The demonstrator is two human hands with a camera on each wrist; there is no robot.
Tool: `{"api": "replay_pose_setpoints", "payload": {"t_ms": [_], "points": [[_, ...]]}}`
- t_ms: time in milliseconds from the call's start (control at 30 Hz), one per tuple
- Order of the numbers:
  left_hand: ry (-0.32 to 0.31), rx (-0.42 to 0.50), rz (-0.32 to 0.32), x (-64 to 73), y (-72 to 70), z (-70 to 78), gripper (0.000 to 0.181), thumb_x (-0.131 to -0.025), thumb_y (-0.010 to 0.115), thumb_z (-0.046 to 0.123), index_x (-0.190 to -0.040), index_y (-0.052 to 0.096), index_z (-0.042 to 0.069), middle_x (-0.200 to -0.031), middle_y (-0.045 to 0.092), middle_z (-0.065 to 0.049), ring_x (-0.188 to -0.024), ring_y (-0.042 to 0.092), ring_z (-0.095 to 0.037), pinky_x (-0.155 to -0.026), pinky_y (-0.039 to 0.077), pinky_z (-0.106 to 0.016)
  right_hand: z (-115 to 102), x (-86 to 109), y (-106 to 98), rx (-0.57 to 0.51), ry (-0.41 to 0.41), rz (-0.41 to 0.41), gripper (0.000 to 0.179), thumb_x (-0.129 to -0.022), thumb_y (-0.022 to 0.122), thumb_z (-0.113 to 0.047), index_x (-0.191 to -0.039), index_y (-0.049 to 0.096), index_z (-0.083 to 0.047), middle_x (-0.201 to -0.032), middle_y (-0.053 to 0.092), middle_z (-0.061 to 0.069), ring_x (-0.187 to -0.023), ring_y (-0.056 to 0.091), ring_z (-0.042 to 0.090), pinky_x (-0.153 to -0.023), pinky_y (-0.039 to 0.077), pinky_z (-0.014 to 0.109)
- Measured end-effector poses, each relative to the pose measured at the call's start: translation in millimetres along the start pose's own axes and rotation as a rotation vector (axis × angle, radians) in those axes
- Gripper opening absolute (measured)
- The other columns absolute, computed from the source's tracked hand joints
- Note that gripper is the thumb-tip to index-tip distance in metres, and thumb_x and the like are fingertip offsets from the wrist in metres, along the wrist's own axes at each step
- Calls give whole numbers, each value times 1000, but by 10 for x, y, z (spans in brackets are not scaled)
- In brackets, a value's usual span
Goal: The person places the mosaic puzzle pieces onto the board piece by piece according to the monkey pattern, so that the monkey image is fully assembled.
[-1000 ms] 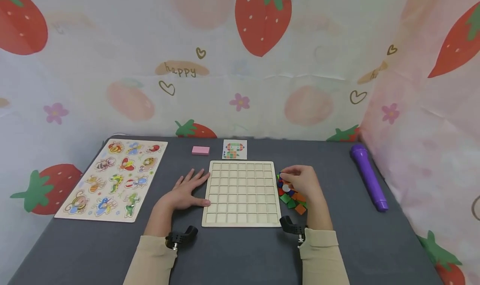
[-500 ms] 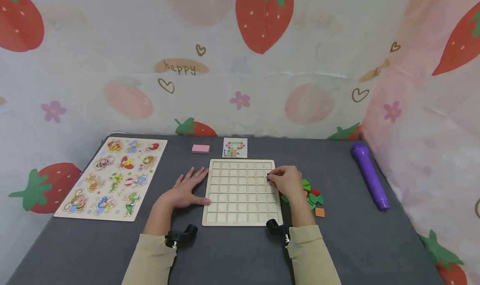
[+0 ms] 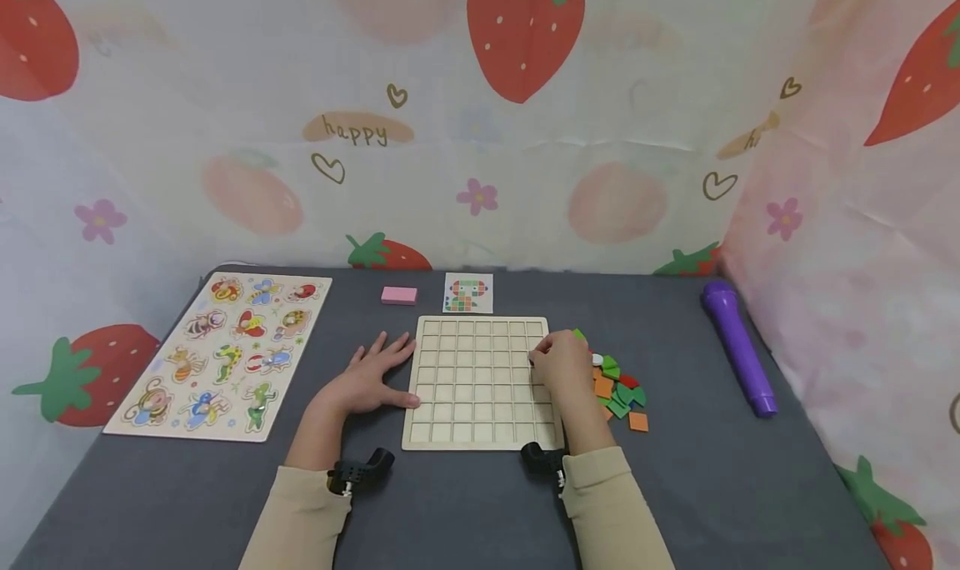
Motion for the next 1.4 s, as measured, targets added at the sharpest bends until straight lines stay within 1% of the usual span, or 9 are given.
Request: {"api": "replay_pose_setpoints", "payload": {"t_ms": [200,400,567,667,800,900,1067,1200,1400], "points": [[0,29,13,-17,30,7,103,-79,86,41,-161,27,18,-169,19,-1,-158,-4,-31,-125,-7,-58,26,-15,-6,14,15,5,22,-94,73,-25,-89,79,-5,-81,72,10,-70,63,24,-54,49,33],[9,37,5,-19,19,3,104,-78,86,40,-161,27,17,-169,20,1,-158,-4,-31,-124,-9,-58,59,-18,-51,-91,37,-76,25,-97,68,-22,-87,79,-2,-70,72,9,-62,64,21,-53,48,30],[30,35,-7,-39,19,33,104,-78,86,41,-161,27,16,-169,20,-1,-157,-4,-33,-124,-9,-59,184,-8,-237,-187,33,-105,24,-99,66,-23,-106,77,-3,-85,76,13,-68,69,22,-58,54,31],[40,40,-14,-49,40,40,105,-78,86,42,-161,26,15,-169,19,-1,-157,-4,-34,-124,-9,-59,309,6,-367,-160,-6,-107,31,-100,66,-25,-122,71,-4,-97,76,16,-75,71,23,-62,55,33],[16,44,-9,-30,38,12,105,-78,86,40,-161,26,16,-169,19,0,-158,-5,-32,-124,-9,-58,458,13,-494,-99,-59,-142,41,-98,69,-29,-130,67,-4,-110,73,19,-90,70,29,-72,57,40],[8,50,-8,-12,22,-2,105,-78,86,40,-161,26,17,-169,18,1,-158,-7,-31,-124,-11,-56,565,23,-554,-57,-69,-181,40,-95,72,-28,-127,69,-4,-112,73,18,-98,67,31,-79,57,45],[14,47,-13,-14,17,-19,106,-78,86,42,-161,26,16,-169,18,-1,-157,-7,-33,-124,-10,-59,715,31,-569,-31,-46,-211,35,-92,76,-27,-120,73,-5,-107,75,14,-99,66,30,-83,55,46],[5,37,-12,-19,21,-39,106,-78,86,43,-161,26,16,-169,18,-2,-157,-6,-33,-124,-9,-60,739,26,-534,-22,-34,-228,36,-92,76,-30,-119,75,-6,-108,74,14,-99,64,30,-82,54,45],[9,38,-14,-17,22,-16,105,-79,85,43,-161,25,17,-170,17,-1,-157,-7,-32,-124,-9,-59,749,32,-514,9,-15,-269,41,-96,71,-32,-124,71,-2,-118,69,21,-102,63,33,-84,55,47]]}}
Point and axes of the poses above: each hand's wrist, its own x-axis away from the middle knuckle, its own y-axis out of the palm, z = x × y, the point moved 6 cm from there along -x, towards the middle knuckle
